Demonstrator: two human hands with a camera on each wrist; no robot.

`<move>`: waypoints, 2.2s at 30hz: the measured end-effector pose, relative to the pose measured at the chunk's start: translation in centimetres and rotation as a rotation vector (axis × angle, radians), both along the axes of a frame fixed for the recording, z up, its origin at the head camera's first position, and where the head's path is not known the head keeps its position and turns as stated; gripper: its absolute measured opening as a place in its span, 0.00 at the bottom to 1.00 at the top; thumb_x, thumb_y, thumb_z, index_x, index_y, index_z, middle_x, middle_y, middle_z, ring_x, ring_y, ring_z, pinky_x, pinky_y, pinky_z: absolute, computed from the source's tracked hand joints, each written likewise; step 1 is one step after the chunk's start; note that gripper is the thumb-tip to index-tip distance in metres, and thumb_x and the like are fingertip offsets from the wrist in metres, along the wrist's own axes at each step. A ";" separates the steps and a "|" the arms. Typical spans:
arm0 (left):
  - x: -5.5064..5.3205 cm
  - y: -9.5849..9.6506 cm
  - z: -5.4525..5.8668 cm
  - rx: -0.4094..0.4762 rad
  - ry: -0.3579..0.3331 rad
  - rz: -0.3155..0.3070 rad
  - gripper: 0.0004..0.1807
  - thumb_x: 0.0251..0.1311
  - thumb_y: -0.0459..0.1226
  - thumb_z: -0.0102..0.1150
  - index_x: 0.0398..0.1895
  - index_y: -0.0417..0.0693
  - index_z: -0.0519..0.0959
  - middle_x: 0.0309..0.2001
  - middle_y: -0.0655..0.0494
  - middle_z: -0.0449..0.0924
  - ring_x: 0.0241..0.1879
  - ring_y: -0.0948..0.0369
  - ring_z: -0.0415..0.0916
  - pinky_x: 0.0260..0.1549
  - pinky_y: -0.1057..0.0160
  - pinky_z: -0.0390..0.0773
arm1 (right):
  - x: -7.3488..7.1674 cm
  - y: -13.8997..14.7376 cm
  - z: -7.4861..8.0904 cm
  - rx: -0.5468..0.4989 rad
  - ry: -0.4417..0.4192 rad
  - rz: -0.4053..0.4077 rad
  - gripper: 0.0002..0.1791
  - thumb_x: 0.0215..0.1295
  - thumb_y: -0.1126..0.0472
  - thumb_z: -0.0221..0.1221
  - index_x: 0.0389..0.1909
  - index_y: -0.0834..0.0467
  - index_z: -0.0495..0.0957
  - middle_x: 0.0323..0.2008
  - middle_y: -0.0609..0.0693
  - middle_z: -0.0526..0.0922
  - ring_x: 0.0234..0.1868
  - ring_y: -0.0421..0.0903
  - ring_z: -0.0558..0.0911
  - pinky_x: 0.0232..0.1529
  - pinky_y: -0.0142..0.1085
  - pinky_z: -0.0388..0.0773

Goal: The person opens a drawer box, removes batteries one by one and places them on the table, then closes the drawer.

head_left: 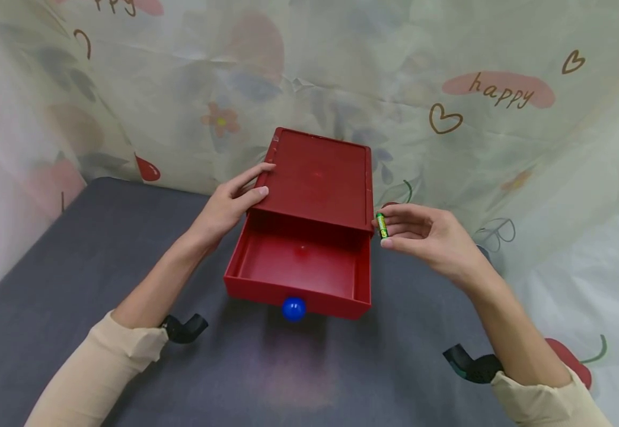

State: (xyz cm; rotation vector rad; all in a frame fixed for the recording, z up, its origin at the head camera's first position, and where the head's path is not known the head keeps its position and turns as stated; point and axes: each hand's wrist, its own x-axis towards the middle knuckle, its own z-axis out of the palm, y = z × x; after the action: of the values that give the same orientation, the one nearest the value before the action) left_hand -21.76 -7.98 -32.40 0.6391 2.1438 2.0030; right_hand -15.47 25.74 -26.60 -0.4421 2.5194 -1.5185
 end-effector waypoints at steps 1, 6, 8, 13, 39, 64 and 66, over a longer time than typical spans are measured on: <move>0.0 0.0 0.0 0.002 0.001 -0.001 0.26 0.65 0.44 0.48 0.67 0.59 0.60 0.65 0.59 0.59 0.56 0.58 0.66 0.52 0.52 0.66 | 0.0 0.1 -0.1 0.004 0.001 -0.007 0.26 0.53 0.59 0.65 0.54 0.57 0.72 0.49 0.56 0.77 0.46 0.48 0.78 0.43 0.35 0.76; -0.3 -0.2 -0.4 0.019 0.008 -0.008 0.26 0.64 0.45 0.49 0.66 0.61 0.62 0.64 0.61 0.59 0.57 0.58 0.65 0.52 0.52 0.67 | -0.1 0.9 -0.6 0.004 -0.008 -0.024 0.26 0.53 0.59 0.65 0.54 0.57 0.73 0.49 0.56 0.76 0.47 0.48 0.77 0.43 0.34 0.76; -0.6 -0.3 -0.8 0.018 0.016 -0.006 0.25 0.64 0.46 0.50 0.65 0.64 0.62 0.64 0.63 0.59 0.57 0.59 0.65 0.53 0.52 0.66 | -0.2 1.3 -0.9 0.005 -0.013 -0.034 0.26 0.53 0.58 0.65 0.54 0.57 0.72 0.49 0.55 0.76 0.47 0.47 0.77 0.43 0.34 0.76; -1.5 -0.4 -1.8 0.006 0.032 0.003 0.25 0.63 0.47 0.50 0.64 0.68 0.63 0.65 0.66 0.58 0.58 0.60 0.64 0.53 0.52 0.66 | -0.8 2.3 -1.6 0.018 -0.029 -0.066 0.26 0.53 0.58 0.65 0.55 0.56 0.72 0.47 0.55 0.78 0.46 0.47 0.78 0.43 0.33 0.76; -0.1 0.1 -0.1 -0.001 0.044 -0.003 0.26 0.66 0.42 0.46 0.67 0.55 0.60 0.66 0.62 0.56 0.57 0.59 0.64 0.53 0.53 0.65 | -2.6 5.4 -7.7 -0.093 -0.061 -0.142 0.29 0.54 0.64 0.64 0.58 0.64 0.68 0.50 0.64 0.73 0.45 0.45 0.79 0.44 0.30 0.75; 0.0 0.0 -0.3 0.013 0.032 -0.027 0.26 0.67 0.42 0.45 0.68 0.57 0.58 0.67 0.63 0.54 0.58 0.60 0.63 0.53 0.54 0.65 | -3.9 6.5 -13.7 -0.088 -0.086 -0.160 0.28 0.53 0.62 0.64 0.57 0.61 0.70 0.49 0.61 0.75 0.44 0.48 0.79 0.43 0.31 0.75; 0.0 0.0 -0.3 0.013 0.026 -0.032 0.26 0.67 0.43 0.45 0.68 0.57 0.58 0.67 0.63 0.54 0.58 0.60 0.63 0.53 0.53 0.65 | -4.1 6.8 -14.6 -0.078 -0.079 -0.152 0.28 0.53 0.61 0.65 0.57 0.60 0.70 0.49 0.61 0.75 0.43 0.48 0.79 0.43 0.31 0.75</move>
State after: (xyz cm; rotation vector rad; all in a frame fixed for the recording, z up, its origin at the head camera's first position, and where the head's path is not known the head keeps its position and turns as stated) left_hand -21.77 -7.95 -32.67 0.7013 2.1230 2.0048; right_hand -19.56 32.57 -41.24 -0.2008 2.4893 -1.6574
